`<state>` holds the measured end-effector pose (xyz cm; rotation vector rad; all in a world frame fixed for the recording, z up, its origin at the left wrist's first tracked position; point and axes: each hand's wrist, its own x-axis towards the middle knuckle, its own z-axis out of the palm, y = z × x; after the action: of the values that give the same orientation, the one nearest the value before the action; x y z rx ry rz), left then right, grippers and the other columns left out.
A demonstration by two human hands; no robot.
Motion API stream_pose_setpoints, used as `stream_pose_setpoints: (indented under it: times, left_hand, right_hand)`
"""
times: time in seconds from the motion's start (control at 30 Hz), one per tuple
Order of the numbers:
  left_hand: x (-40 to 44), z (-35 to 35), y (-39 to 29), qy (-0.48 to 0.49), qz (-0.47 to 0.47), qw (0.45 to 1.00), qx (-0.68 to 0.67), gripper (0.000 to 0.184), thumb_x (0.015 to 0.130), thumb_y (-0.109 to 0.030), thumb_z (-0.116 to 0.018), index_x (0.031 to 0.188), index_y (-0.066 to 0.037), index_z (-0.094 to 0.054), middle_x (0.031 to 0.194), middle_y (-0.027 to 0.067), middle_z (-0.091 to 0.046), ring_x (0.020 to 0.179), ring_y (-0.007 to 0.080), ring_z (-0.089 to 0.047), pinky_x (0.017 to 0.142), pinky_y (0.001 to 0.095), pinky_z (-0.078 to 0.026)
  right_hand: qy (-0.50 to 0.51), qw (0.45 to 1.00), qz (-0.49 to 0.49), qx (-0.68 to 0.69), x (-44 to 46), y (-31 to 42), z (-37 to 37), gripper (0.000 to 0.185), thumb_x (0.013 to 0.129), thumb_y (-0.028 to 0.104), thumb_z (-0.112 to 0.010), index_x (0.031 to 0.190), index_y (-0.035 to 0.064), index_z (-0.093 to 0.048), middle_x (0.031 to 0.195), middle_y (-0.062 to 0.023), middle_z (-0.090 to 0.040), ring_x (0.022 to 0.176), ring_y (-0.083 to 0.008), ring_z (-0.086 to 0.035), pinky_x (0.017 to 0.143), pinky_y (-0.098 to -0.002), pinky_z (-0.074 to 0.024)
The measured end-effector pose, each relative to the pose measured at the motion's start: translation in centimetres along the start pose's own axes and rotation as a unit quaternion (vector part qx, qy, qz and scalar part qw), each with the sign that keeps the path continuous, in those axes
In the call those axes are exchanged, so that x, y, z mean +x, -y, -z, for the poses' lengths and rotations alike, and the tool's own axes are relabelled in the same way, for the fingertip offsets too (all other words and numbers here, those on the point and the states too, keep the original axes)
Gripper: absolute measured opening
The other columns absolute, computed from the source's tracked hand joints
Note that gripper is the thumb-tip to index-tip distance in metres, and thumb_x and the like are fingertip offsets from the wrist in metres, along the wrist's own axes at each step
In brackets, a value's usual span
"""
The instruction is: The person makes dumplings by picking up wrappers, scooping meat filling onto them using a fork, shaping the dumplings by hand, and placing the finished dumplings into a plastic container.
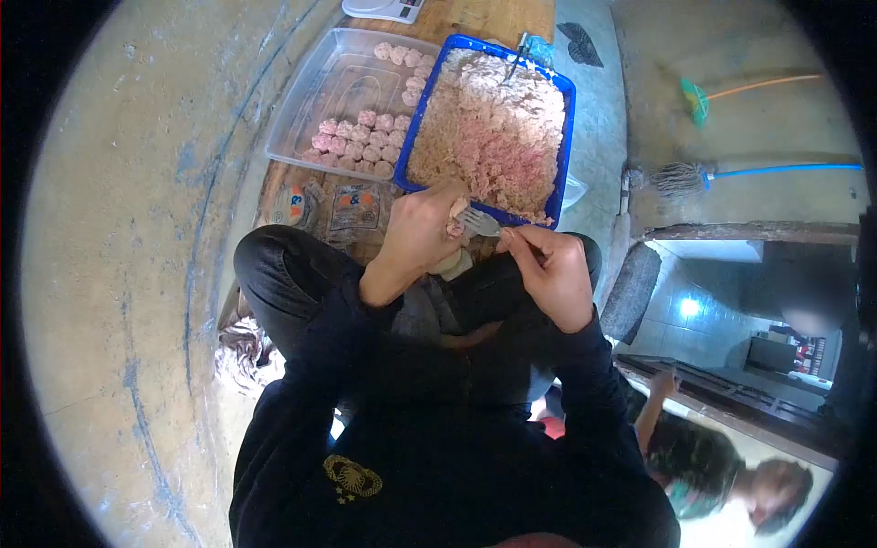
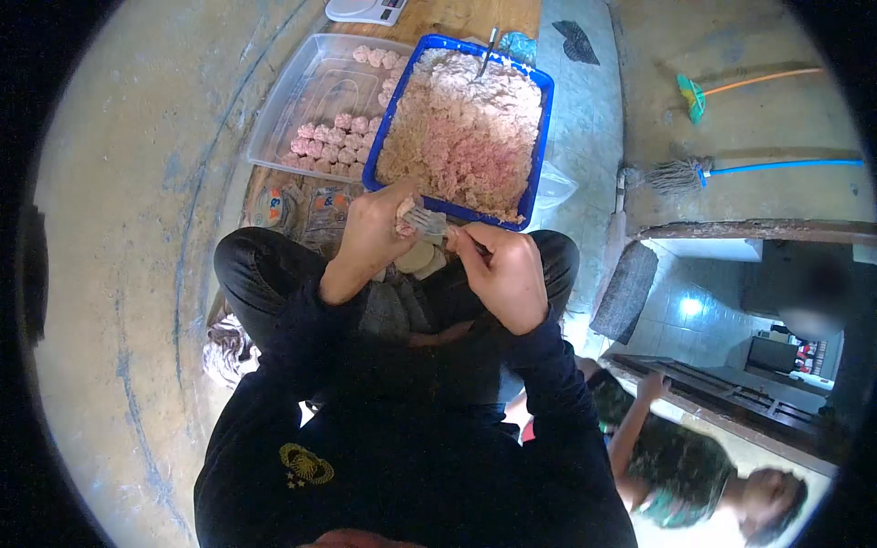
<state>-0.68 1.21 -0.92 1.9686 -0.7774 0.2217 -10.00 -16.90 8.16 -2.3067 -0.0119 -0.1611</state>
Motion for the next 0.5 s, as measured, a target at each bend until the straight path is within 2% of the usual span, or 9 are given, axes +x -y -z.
stream_pose_setpoints:
  times: [0.1, 0.17, 0.23, 0.27, 0.3, 0.33, 0.37, 0.43, 0.5]
  left_hand:
    - [-0.1, -0.6, 0.1, 0.037, 0.106, 0.993, 0.021, 0.061, 0.077, -0.016, -0.088, 0.129, -0.001, -0.061, 0.086, 0.0157, -0.071, 0.076, 0.0297, -0.070, 0.074, 0.0352, -0.055]
    - [0.0, -0.7, 0.9, 0.037, 0.164, 0.983, -0.069, 0.065, 0.079, -0.017, -0.088, 0.134, 0.001, -0.059, 0.089, 0.0131, -0.074, 0.076, 0.0243, -0.069, 0.074, 0.0344, -0.055]
    - [0.6, -0.8, 1.5, 0.018, 0.169, 0.965, -0.200, 0.078, 0.077, -0.026, -0.091, 0.142, 0.000, -0.056, 0.081, 0.0092, -0.072, 0.070, 0.0173, -0.066, 0.069, 0.0346, -0.055]
    - [0.9, -0.8, 1.7, 0.008, 0.171, 0.949, -0.264, 0.084, 0.076, -0.030, -0.093, 0.145, 0.000, -0.055, 0.076, 0.0072, -0.072, 0.067, 0.0138, -0.065, 0.066, 0.0347, -0.054]
    - [0.6, -1.3, 2.5, 0.001, 0.163, 0.958, -0.238, 0.075, 0.078, -0.028, -0.092, 0.139, 0.001, -0.060, 0.075, 0.0034, -0.070, 0.067, 0.0105, -0.062, 0.066, 0.0322, -0.054]
    - [0.4, -1.5, 2.4, 0.000, 0.158, 0.961, -0.227, 0.070, 0.079, -0.027, -0.092, 0.135, 0.002, -0.062, 0.074, 0.0016, -0.069, 0.067, 0.0089, -0.061, 0.066, 0.0310, -0.053]
    - [0.2, -1.7, 2.4, -0.002, 0.154, 0.964, -0.215, 0.066, 0.079, -0.026, -0.091, 0.132, 0.003, -0.065, 0.073, -0.0003, -0.068, 0.067, 0.0072, -0.060, 0.065, 0.0297, -0.053]
    - [0.6, -1.1, 2.0, 0.079, 0.299, 0.923, -0.229, 0.049, 0.084, -0.022, -0.088, 0.122, 0.002, -0.069, 0.074, -0.0016, -0.065, 0.069, 0.0066, -0.059, 0.066, 0.0289, -0.052]
    - [0.1, -1.2, 3.3, 0.103, 0.265, 0.915, -0.286, 0.044, 0.085, -0.020, -0.087, 0.120, 0.000, -0.070, 0.078, -0.0021, -0.064, 0.072, 0.0069, -0.060, 0.069, 0.0282, -0.052]
  right_hand:
    - [-0.029, 0.990, 0.013, 0.139, 0.1, -1.5, 0.6, 0.015, 0.097, 0.009, -0.068, 0.093, -0.0041, -0.074, 0.080, -0.0178, -0.074, 0.068, -0.0195, -0.071, 0.064, -0.0311, -0.0530]
    - [-0.060, 0.995, -0.062, 0.056, -0.3, -1.8, 1.7, 0.015, 0.098, 0.008, -0.066, 0.093, -0.0040, -0.075, 0.086, -0.0175, -0.075, 0.078, -0.0171, -0.071, 0.071, -0.0289, -0.0546]
    - [-0.070, 0.996, -0.058, -0.010, -0.4, -4.2, 1.4, 0.014, 0.097, 0.007, -0.065, 0.097, -0.0030, -0.074, 0.088, -0.0164, -0.074, 0.077, -0.0199, -0.072, 0.071, -0.0308, -0.0557]
    - [-0.047, 0.975, -0.034, -0.213, -0.5, -5.7, 0.8, 0.014, 0.095, 0.006, -0.063, 0.104, -0.0011, -0.072, 0.088, -0.0149, -0.070, 0.076, -0.0231, -0.071, 0.069, -0.0342, -0.0568]
    - [-0.020, 0.913, -0.008, -0.407, -0.9, -7.4, 0.1, 0.021, 0.093, 0.005, -0.061, 0.111, 0.0008, -0.069, 0.088, -0.0134, -0.067, 0.076, -0.0264, -0.071, 0.067, -0.0377, -0.0578]
    - [-0.009, 0.887, 0.000, -0.461, -1.7, -9.5, -1.4, 0.033, 0.089, 0.006, -0.059, 0.122, 0.0044, -0.062, 0.092, -0.0130, -0.061, 0.080, -0.0308, -0.068, 0.063, -0.0432, -0.0575]
    - [0.016, 0.874, -0.013, -0.486, -3.0, -11.1, -3.0, 0.034, 0.089, 0.005, -0.059, 0.123, 0.0042, -0.062, 0.095, -0.0136, -0.061, 0.083, -0.0303, -0.068, 0.064, -0.0422, -0.0579]
    - [0.058, 0.859, -0.060, -0.504, -4.4, -10.9, -3.5, 0.039, 0.088, 0.004, -0.059, 0.127, 0.0035, -0.062, 0.096, -0.0141, -0.061, 0.085, -0.0323, -0.068, 0.067, -0.0430, -0.0579]
    - [0.054, 0.883, -0.042, -0.465, -4.9, -8.3, 0.2, 0.041, 0.088, 0.003, -0.059, 0.129, 0.0032, -0.062, 0.096, -0.0148, -0.061, 0.085, -0.0335, -0.068, 0.068, -0.0442, -0.0575]
